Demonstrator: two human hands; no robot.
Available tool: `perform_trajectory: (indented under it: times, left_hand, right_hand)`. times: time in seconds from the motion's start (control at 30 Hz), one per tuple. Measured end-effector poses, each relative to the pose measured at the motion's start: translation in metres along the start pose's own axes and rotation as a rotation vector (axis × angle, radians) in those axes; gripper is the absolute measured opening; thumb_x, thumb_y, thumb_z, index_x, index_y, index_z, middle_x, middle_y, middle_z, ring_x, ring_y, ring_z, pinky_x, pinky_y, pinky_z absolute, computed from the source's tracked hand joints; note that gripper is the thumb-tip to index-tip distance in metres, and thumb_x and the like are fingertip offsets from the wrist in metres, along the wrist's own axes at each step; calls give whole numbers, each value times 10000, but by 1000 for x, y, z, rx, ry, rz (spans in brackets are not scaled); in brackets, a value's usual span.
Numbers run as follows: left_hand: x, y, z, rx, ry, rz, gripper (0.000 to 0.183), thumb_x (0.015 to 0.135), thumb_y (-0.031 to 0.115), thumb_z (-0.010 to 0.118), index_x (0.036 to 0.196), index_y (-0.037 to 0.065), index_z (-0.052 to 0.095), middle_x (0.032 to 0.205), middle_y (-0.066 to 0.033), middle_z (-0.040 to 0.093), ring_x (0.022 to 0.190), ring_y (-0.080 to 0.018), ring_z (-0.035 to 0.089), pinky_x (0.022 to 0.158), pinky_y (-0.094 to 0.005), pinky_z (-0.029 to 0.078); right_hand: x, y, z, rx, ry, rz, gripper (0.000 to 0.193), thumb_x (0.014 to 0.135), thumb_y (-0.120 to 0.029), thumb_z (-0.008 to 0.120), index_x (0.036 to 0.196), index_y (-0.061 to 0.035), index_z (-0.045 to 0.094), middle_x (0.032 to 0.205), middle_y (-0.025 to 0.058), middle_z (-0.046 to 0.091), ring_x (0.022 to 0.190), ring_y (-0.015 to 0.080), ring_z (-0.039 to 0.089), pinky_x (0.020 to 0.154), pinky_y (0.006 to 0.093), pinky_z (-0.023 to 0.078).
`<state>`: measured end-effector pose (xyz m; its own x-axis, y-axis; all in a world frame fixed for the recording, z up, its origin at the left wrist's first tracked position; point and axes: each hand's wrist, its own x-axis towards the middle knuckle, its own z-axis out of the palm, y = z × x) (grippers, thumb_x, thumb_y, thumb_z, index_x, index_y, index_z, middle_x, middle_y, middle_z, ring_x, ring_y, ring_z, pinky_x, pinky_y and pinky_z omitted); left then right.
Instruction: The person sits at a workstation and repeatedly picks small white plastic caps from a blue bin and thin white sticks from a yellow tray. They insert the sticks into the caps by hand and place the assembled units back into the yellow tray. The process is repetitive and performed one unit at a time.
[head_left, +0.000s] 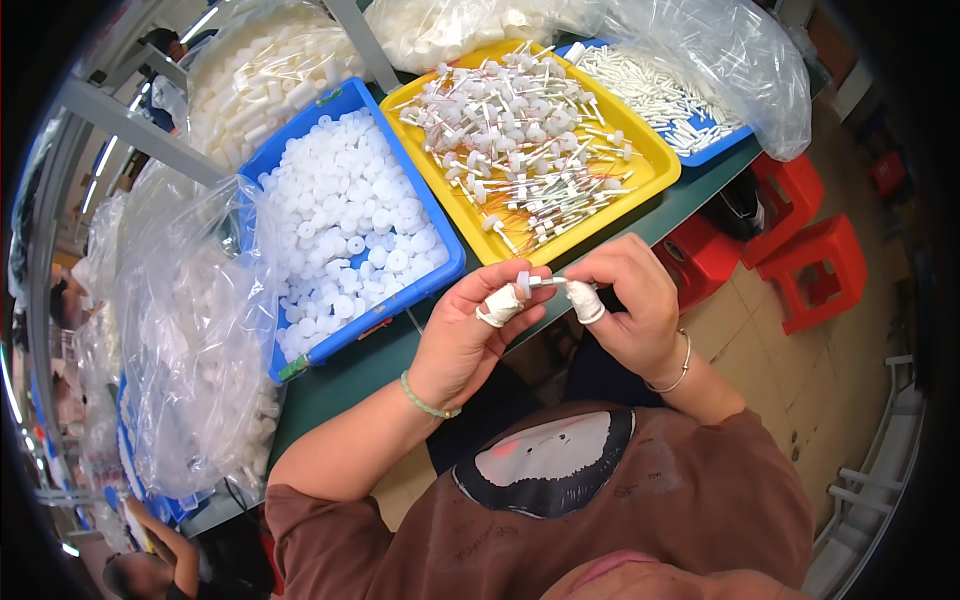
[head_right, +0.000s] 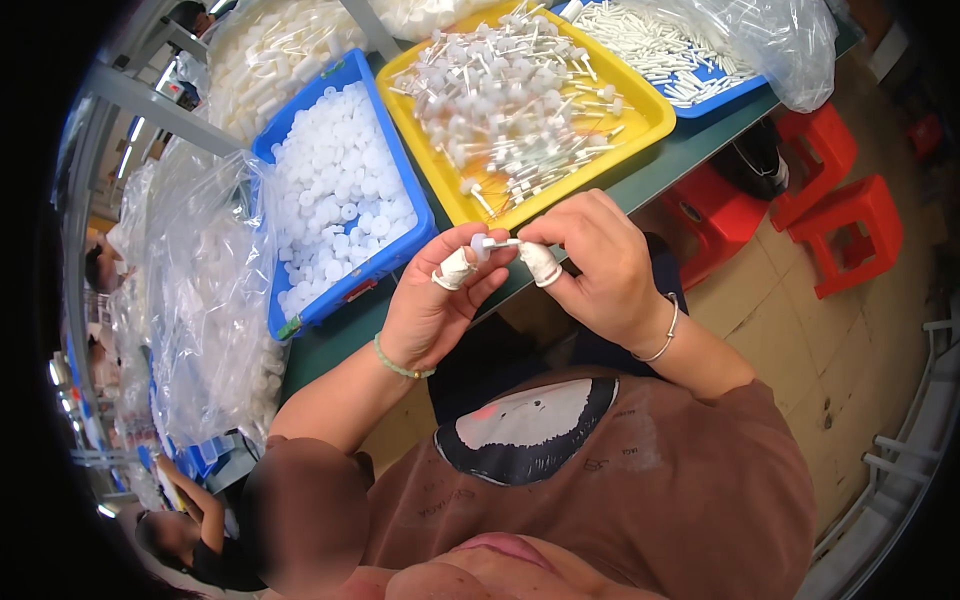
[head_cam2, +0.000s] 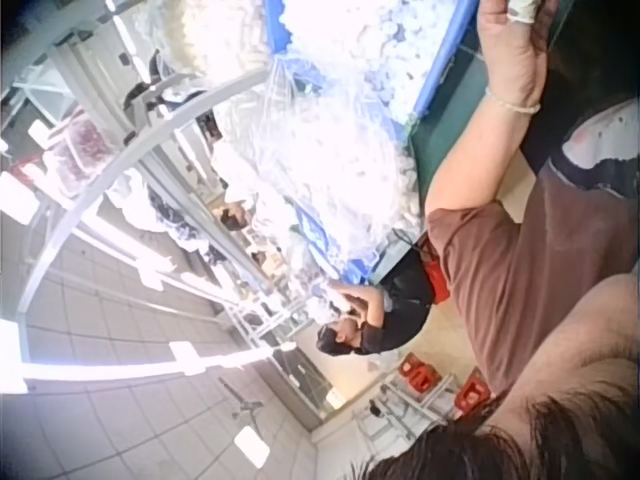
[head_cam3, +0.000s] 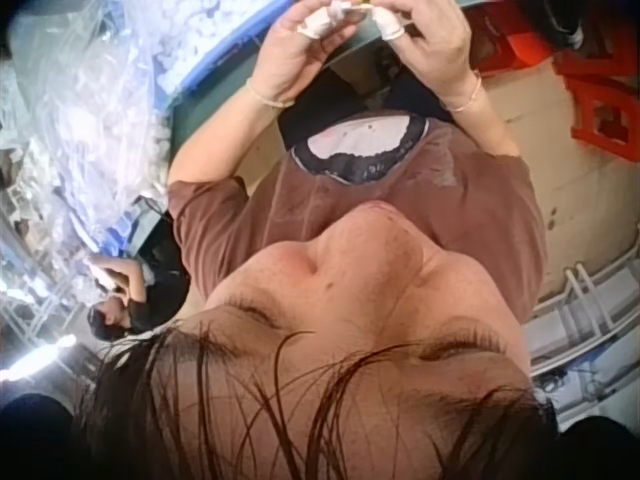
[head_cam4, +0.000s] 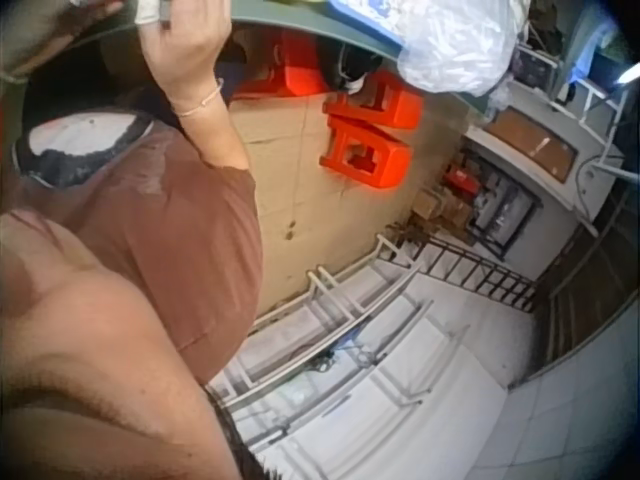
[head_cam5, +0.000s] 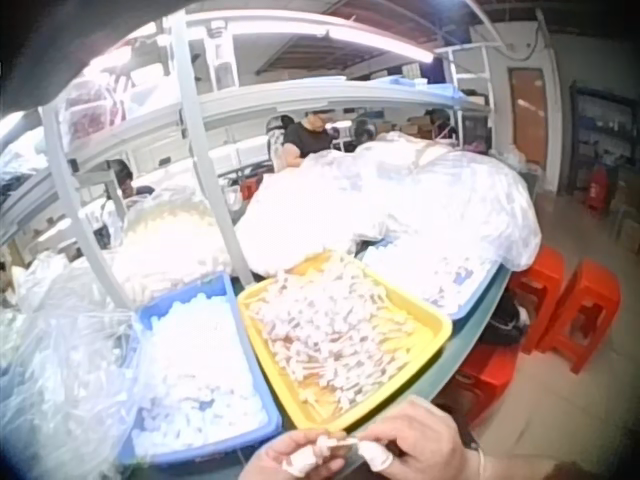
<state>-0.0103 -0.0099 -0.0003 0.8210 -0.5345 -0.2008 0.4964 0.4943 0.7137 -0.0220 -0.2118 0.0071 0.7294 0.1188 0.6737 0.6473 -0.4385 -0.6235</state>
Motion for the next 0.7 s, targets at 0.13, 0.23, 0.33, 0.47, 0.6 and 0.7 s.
perform_trajectory:
  times: [0.13,0.23,0.33,0.47,0.6,0.7]
  left_hand:
    - [1,-1,-3,54,13,88,320,920,144,596,1222,54,539,1233,-96,580,1124,-207,578,945,-284,500]
    - [1,-2,-3,39,16,107,323,922,136,591,1228,50,535,1238,-99,576,1124,-209,578,949,-283,497]
    - [1,-1,-2,-62,35,73,334,923,123,585,1243,44,525,1246,-104,571,1121,-209,579,952,-280,494]
    - [1,-1,-3,-10,27,102,354,927,122,579,1264,36,511,1256,-107,564,1118,-203,578,956,-279,490]
    - [1,-3,0,88,40,153,362,929,121,576,1271,28,505,1254,-109,565,1113,-194,578,955,-280,490]
    - [1,0,-1,4,29,122,361,928,105,572,1273,22,500,1242,-113,572,1108,-191,579,954,-280,490]
  right_hand:
    - [1,4,4,667,-102,677,104,799,-21,648,901,-27,628,794,66,596,630,122,543,585,230,437]
    - [-4,6,9,622,-59,579,141,784,-3,658,919,-36,633,827,92,613,658,172,567,598,272,450]
    - [-4,2,13,-175,89,-234,207,750,0,691,942,-53,634,836,99,616,684,252,571,596,316,458]
    - [-3,-1,15,164,11,192,157,814,-41,670,964,-31,628,834,92,627,688,176,583,603,284,458]
    - [-5,5,12,690,-90,781,170,802,-39,675,966,-40,631,853,88,636,716,187,601,610,289,474]
    - [-2,3,14,-170,45,-232,231,738,-11,693,958,-48,631,856,91,630,716,241,599,620,325,489]
